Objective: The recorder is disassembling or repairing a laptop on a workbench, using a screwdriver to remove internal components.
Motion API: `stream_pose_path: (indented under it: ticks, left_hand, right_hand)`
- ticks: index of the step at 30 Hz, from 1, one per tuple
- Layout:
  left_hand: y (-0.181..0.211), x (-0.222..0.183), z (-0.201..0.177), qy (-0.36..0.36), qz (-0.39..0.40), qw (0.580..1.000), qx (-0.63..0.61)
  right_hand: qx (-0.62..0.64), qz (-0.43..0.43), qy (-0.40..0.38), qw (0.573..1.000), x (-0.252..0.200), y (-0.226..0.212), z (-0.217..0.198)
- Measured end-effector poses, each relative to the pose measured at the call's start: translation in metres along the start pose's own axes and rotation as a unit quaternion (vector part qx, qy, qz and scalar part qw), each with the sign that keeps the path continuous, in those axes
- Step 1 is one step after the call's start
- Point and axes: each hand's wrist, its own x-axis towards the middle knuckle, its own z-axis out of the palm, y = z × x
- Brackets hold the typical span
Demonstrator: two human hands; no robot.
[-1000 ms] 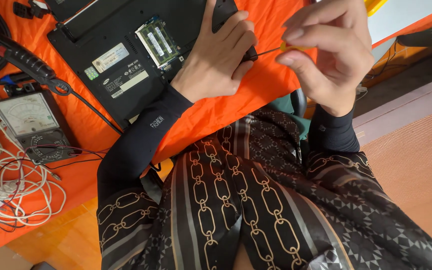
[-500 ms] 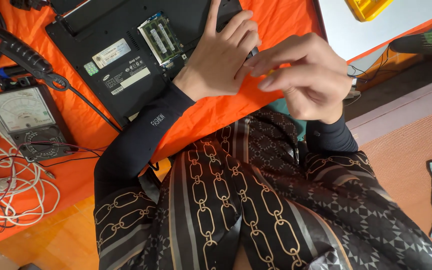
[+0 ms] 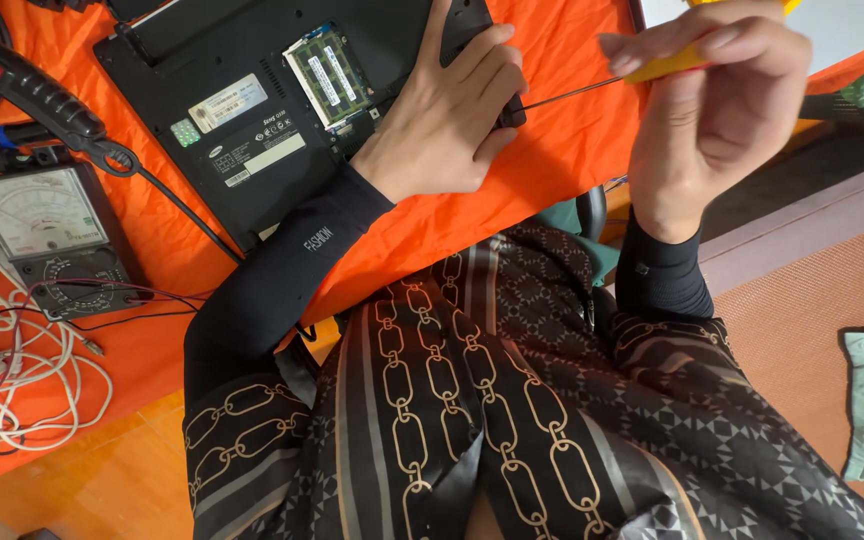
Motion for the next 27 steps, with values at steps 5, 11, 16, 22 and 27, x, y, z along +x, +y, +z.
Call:
stream_pose_path:
  ticks: [5,11,16,22,27]
  left_hand:
    - [-0.001,-0.002,0.005,-0.001,-0.001,1.000,-0.006]
    - [0.002,-0.007,0.004,-0.026,-0.018,0.998,0.057]
    - [0.012,-0.009,-0.014,-0.009,-0.034,0.996,0.077]
    - [0.059,-0.044,-0.029,-0.044,-0.145,0.984,0.093]
    - [0.100,-0.058,-0.018,-0.016,-0.199,0.974,0.111]
  right_hand:
    - [0.009,-0.019,0.040,0.999,0.003,0.005,-0.012]
    - [-0.008,-0.063,0.084,0.994,-0.015,0.012,-0.061]
    - [-0.020,0.105,0.130,0.986,-0.031,-0.007,-0.083]
    - [-0.046,0.209,0.056,0.975,-0.013,-0.030,-0.086]
    - [-0.206,0.269,-0.066,0.939,0.015,-0.023,-0.048]
